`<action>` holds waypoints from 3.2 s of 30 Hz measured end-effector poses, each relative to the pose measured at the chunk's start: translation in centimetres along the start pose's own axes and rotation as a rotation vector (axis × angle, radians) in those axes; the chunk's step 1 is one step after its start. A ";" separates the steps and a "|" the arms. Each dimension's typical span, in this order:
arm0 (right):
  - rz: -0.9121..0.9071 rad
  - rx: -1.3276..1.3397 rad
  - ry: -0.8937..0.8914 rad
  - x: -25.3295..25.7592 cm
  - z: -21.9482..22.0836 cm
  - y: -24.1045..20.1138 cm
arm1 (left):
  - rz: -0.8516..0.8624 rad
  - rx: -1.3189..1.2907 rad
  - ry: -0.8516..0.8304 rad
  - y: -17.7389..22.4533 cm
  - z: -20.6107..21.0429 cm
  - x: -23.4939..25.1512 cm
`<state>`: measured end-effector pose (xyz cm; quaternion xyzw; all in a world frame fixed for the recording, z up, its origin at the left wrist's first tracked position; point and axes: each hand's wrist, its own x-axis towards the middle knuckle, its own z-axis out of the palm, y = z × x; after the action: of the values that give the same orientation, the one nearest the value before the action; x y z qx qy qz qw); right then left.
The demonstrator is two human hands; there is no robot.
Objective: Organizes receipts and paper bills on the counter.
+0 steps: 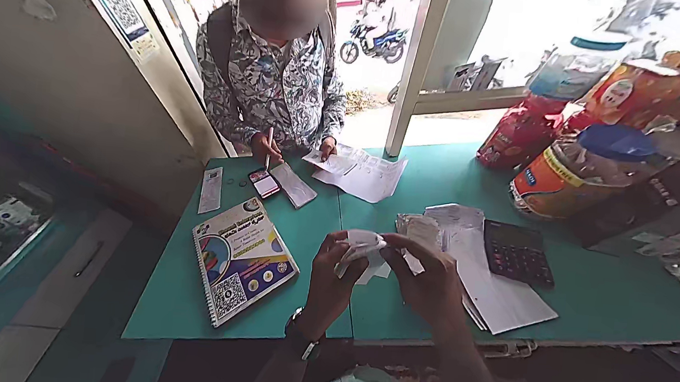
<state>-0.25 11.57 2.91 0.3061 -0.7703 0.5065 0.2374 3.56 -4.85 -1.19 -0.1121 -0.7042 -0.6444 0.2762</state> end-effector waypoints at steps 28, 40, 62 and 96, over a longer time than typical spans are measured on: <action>-0.191 -0.254 -0.198 -0.8 0.0 0.6 | 0.029 0.675 -0.329 6.2 -3.5 2.3; 0.077 -0.138 -0.579 -4.1 -2.3 2.1 | 0.241 0.796 -0.191 5.0 -4.2 -0.7; 0.047 0.400 -0.342 -2.4 -2.2 1.1 | -0.060 0.232 -0.221 3.5 -1.3 -3.7; -0.007 -0.045 -0.594 -4.2 0.4 -4.6 | 0.071 0.507 -0.263 5.6 -3.9 -5.3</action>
<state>5.97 10.81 2.81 0.4381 -0.8160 0.3769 0.0102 11.79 -6.78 0.79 -0.1465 -0.8682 -0.4177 0.2242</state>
